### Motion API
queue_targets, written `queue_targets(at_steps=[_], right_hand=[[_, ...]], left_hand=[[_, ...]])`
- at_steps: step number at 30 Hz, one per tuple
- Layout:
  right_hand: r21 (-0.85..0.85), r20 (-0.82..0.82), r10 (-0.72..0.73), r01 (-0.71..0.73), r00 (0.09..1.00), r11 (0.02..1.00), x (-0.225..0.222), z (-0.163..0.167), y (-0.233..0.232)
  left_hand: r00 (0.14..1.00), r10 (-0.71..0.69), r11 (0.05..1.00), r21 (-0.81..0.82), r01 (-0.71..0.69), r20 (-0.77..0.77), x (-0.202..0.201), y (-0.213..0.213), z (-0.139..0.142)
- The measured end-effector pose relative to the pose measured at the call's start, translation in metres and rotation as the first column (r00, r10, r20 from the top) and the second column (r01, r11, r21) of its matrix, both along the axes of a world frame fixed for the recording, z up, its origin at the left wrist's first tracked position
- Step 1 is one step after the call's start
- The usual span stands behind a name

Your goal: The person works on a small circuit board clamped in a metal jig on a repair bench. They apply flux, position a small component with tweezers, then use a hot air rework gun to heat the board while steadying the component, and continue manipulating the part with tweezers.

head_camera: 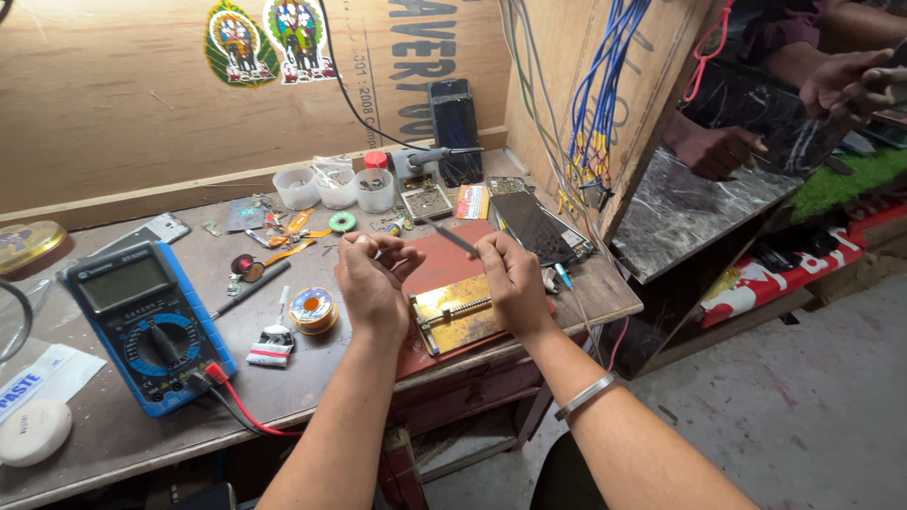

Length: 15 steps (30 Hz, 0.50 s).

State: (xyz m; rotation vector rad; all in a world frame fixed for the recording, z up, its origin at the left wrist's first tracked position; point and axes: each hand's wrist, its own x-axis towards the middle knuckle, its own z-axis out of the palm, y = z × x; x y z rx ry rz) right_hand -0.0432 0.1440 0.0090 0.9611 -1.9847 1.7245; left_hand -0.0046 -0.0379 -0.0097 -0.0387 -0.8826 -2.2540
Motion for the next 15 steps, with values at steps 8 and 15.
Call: queue_targets(at_steps=[8,15], right_hand=[[0.014,0.023,0.029,-0.029,0.999,0.999,-0.002,-0.006,-0.004],[0.005,0.058,0.198,-0.198,0.979,0.980,-0.002,-0.005,-0.008]], left_hand=[[0.994,-0.021,0.918,-0.392,0.062,0.107,0.006,0.026,0.013],[0.994,-0.084,0.965,-0.245,0.098,0.067,0.008,0.014,0.012]])
